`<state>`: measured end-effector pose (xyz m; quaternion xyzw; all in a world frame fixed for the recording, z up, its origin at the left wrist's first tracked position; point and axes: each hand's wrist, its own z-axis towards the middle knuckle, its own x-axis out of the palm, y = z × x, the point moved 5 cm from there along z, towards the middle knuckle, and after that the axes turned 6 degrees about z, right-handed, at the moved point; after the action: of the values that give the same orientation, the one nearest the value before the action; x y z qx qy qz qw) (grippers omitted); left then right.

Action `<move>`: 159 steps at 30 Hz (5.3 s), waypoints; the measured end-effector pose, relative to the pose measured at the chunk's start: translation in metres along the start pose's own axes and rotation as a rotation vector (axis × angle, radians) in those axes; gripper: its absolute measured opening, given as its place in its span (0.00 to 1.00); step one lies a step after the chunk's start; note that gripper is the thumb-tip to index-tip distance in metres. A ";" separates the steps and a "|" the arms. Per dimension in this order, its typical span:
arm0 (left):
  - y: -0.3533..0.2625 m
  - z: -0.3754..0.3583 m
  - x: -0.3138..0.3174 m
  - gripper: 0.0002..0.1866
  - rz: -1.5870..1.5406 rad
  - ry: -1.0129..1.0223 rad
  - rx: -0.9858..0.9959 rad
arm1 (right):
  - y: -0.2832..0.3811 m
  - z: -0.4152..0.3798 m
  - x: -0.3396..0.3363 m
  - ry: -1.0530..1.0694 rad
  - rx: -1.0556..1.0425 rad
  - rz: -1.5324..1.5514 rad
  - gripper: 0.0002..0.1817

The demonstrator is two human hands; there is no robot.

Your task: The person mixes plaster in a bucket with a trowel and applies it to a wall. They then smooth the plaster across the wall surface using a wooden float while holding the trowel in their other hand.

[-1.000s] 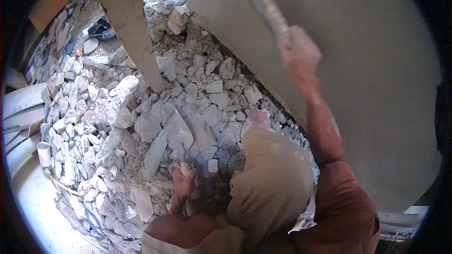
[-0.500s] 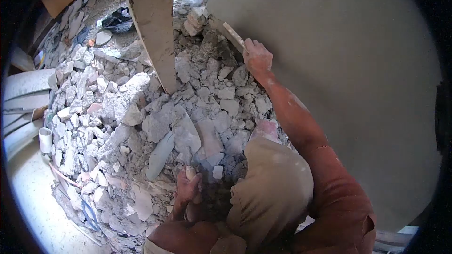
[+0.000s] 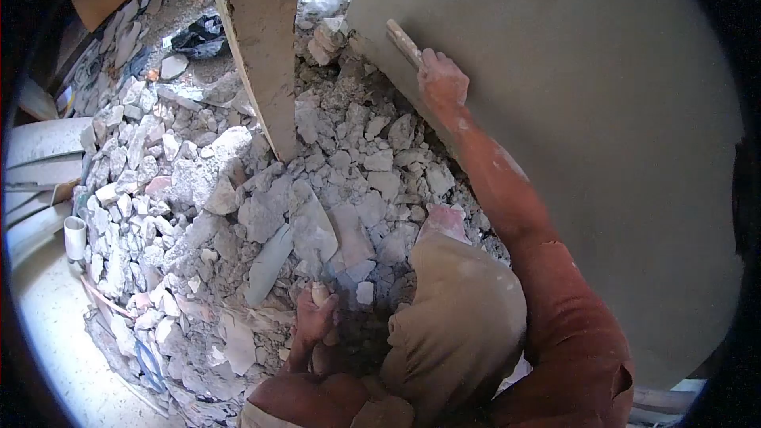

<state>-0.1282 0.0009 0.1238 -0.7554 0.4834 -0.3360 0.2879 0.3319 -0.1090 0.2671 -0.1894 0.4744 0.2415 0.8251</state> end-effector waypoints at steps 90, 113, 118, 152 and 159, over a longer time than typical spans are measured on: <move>0.002 0.001 -0.001 0.10 -0.031 0.023 0.023 | 0.016 0.123 -0.137 -0.353 -0.221 -0.084 0.12; 0.012 0.002 -0.003 0.11 -0.066 0.009 -0.032 | 0.033 0.079 0.043 -0.010 -0.022 -0.052 0.05; -0.006 -0.001 -0.003 0.10 -0.020 0.003 0.059 | 0.023 0.108 -0.005 -0.016 0.007 -0.025 0.10; 0.002 0.000 -0.004 0.15 0.017 -0.015 -0.048 | 0.036 0.047 0.089 0.094 -0.017 0.063 0.08; 0.009 0.003 -0.006 0.19 0.074 -0.010 -0.006 | 0.034 0.070 0.065 0.038 0.024 -0.035 0.07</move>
<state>-0.1332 0.0037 0.1136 -0.7394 0.5106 -0.3199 0.3005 0.3892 -0.0294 0.2411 -0.1923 0.4895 0.2175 0.8222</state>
